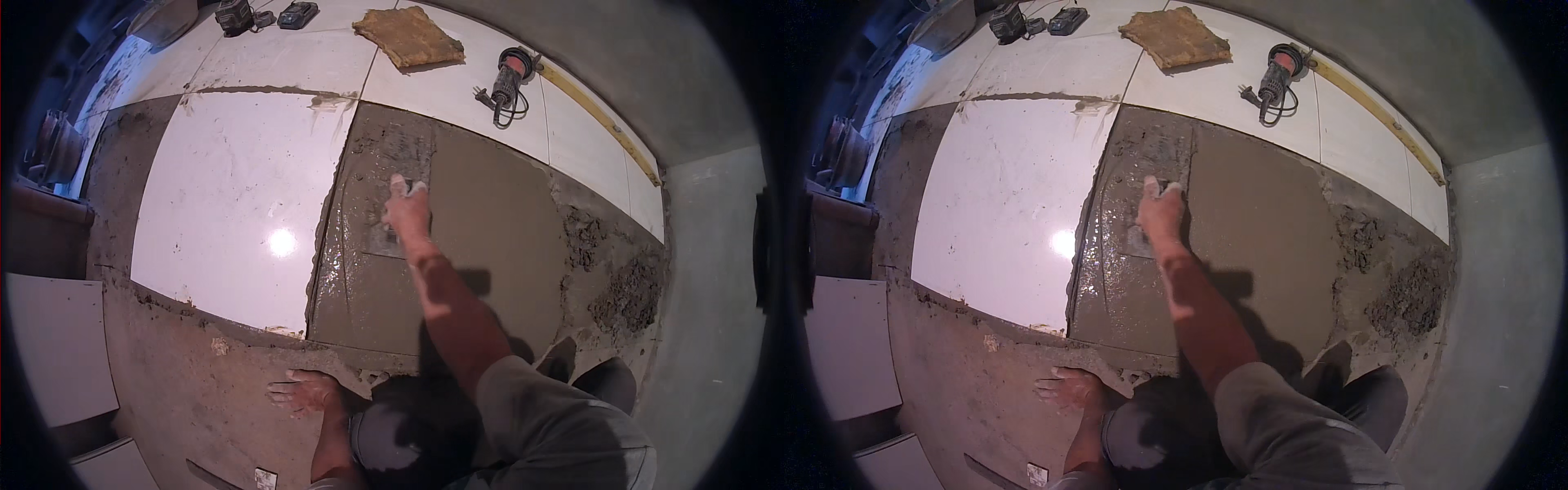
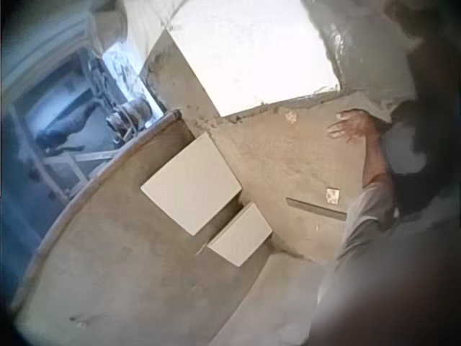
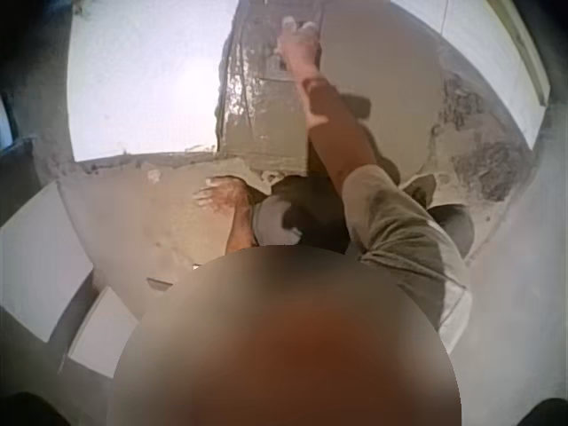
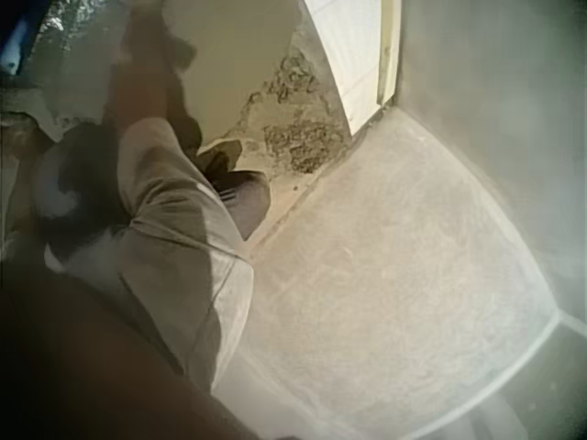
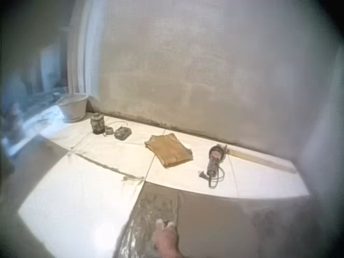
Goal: Smoothing wet mortar on the floor using a trowel for tile preparation.
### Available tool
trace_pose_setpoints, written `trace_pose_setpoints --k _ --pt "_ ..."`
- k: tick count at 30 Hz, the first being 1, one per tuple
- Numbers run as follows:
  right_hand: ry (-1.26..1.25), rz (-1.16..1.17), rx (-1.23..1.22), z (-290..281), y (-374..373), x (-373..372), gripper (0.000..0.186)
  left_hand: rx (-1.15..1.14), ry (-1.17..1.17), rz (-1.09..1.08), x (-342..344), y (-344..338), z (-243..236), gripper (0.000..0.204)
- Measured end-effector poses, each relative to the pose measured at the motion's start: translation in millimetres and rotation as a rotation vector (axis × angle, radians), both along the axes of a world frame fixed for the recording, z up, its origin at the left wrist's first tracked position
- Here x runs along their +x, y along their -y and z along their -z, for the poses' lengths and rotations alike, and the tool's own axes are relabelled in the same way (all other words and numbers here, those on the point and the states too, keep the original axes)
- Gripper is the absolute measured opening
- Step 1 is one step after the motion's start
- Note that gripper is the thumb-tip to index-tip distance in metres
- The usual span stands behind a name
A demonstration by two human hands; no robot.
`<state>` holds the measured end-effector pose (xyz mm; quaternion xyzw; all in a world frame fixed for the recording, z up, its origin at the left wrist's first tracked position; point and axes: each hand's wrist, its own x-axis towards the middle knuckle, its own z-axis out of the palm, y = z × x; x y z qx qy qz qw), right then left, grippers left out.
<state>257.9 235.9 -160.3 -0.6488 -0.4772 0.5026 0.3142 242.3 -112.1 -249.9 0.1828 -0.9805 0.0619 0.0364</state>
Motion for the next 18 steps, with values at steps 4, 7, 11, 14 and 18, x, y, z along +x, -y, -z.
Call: trace_pose_setpoints --k 4,7,11,14,18 --pt "-0.052 0.048 -0.017 2 -6 41 0.036 0.048 -0.004 0.000 1 1 -1 0.065" --pt "-0.076 0.138 -0.008 -11 -6 60 0.036 0.092 -0.057 0.008 -3 6 4 0.067" --pt "-0.098 0.220 0.009 -9 -15 90 0.035 0.065 -0.018 -0.010 -2 -2 -3 0.067" --pt "-0.143 0.172 -0.034 -11 -5 85 0.030 0.032 0.038 -0.042 -1 -4 -5 0.066" --pt "-0.190 0.035 -0.014 -12 3 47 0.030 0.060 -0.025 -0.007 1 -3 -2 0.066"
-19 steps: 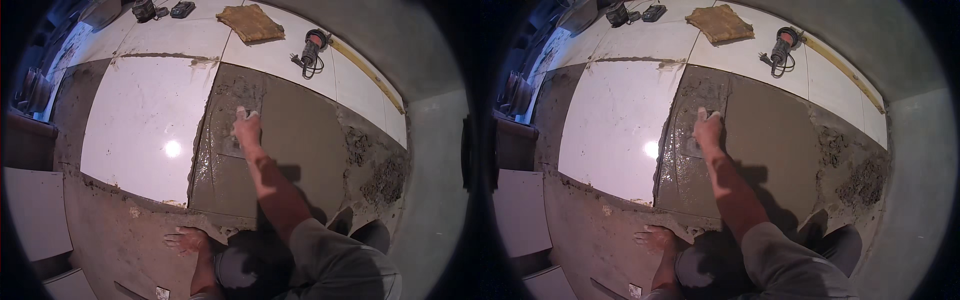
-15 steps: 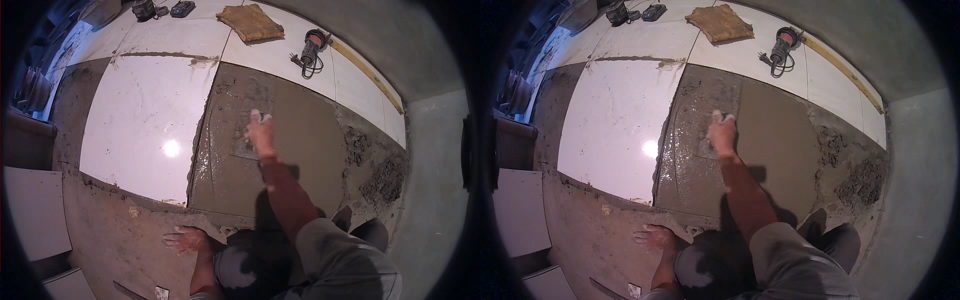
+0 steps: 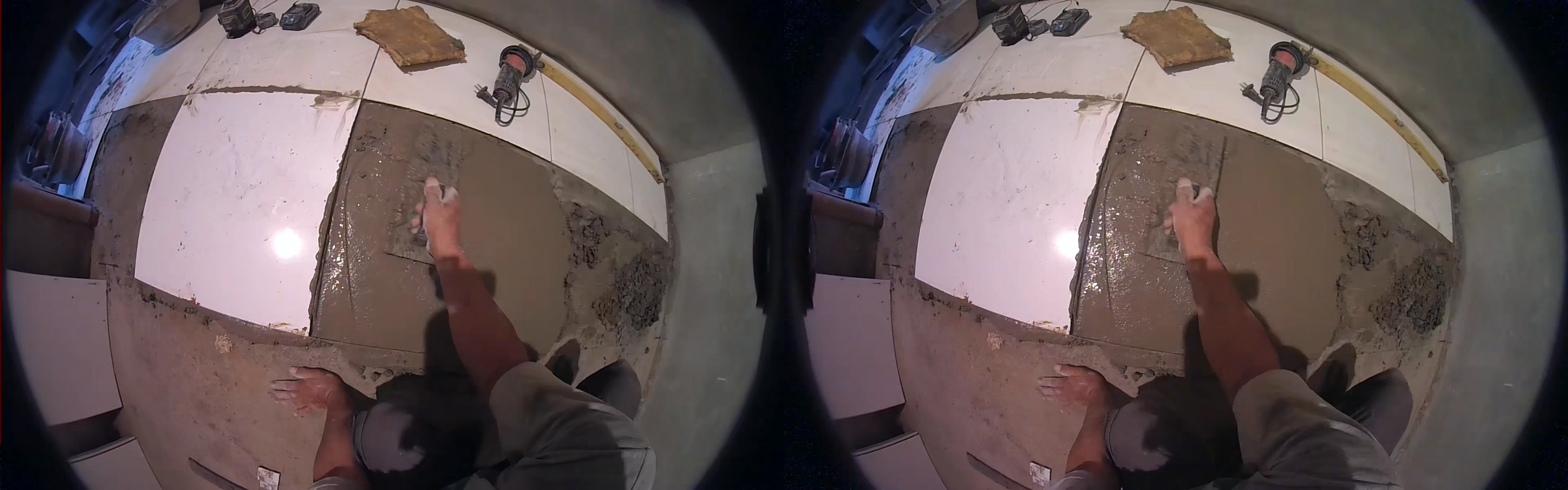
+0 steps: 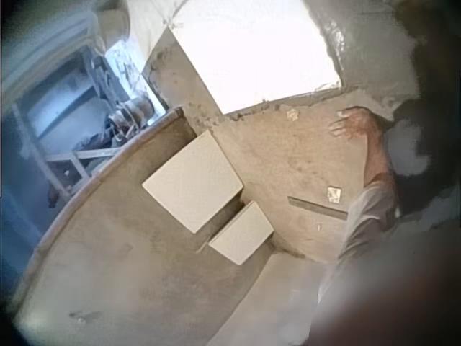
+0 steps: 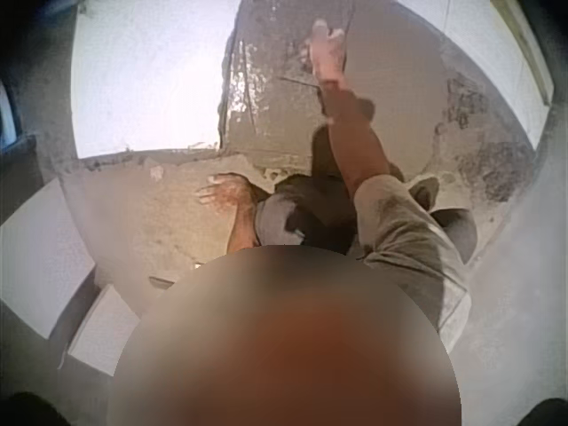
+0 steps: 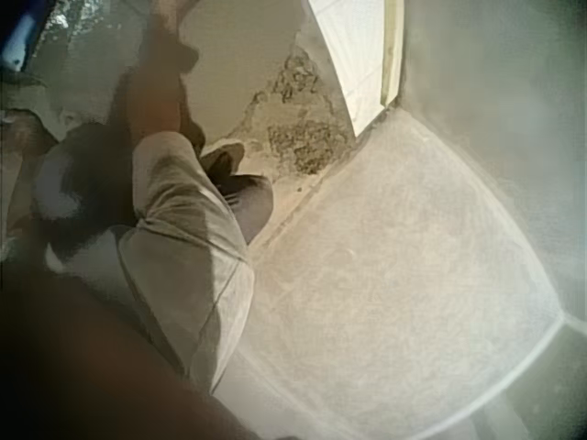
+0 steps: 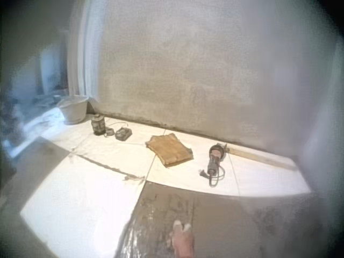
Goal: Smoothing wet mortar on the floor using a trowel for tile preparation.
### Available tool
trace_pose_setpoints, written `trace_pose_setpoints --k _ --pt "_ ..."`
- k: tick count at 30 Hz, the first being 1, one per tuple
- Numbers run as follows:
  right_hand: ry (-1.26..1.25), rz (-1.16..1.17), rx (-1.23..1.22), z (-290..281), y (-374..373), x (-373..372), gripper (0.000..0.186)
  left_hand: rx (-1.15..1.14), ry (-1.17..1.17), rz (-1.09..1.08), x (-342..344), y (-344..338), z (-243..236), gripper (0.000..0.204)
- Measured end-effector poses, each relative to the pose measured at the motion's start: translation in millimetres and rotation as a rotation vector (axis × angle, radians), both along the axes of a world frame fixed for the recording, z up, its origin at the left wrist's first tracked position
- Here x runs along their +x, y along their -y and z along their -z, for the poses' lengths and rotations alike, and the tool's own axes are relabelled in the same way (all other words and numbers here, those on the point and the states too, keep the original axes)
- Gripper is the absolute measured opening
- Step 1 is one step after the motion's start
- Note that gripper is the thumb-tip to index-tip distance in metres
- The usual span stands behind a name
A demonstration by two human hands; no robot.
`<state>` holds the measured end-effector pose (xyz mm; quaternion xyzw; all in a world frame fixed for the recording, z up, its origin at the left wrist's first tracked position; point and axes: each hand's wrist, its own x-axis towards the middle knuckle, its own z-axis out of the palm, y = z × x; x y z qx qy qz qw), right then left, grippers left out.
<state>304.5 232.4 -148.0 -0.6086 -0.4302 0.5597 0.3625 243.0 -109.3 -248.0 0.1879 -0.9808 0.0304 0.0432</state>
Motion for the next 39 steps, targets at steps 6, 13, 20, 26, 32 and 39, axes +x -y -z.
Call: trace_pose_setpoints --k 6,13,20,26,32,39 --pt "0.013 -0.163 -0.047 -19 -2 -27 0.041 0.029 0.012 0.001 0 1 -4 0.066" --pt "0.116 -0.326 -0.119 -16 -4 -34 0.040 -0.014 -0.042 0.038 -3 8 0 0.068" --pt "0.195 -0.511 -0.189 -29 59 36 0.034 -0.022 -0.090 0.091 2 1 2 0.065" --pt "0.065 -0.170 -0.120 -56 49 129 0.036 -0.693 -0.033 0.279 -9 20 20 0.065" --pt "0.305 0.258 -0.106 -77 8 332 0.030 -0.395 -0.021 0.328 -6 17 19 0.068" --pt "1.149 0.350 -0.396 -67 42 556 0.043 -0.132 0.034 0.247 11 7 12 0.072"
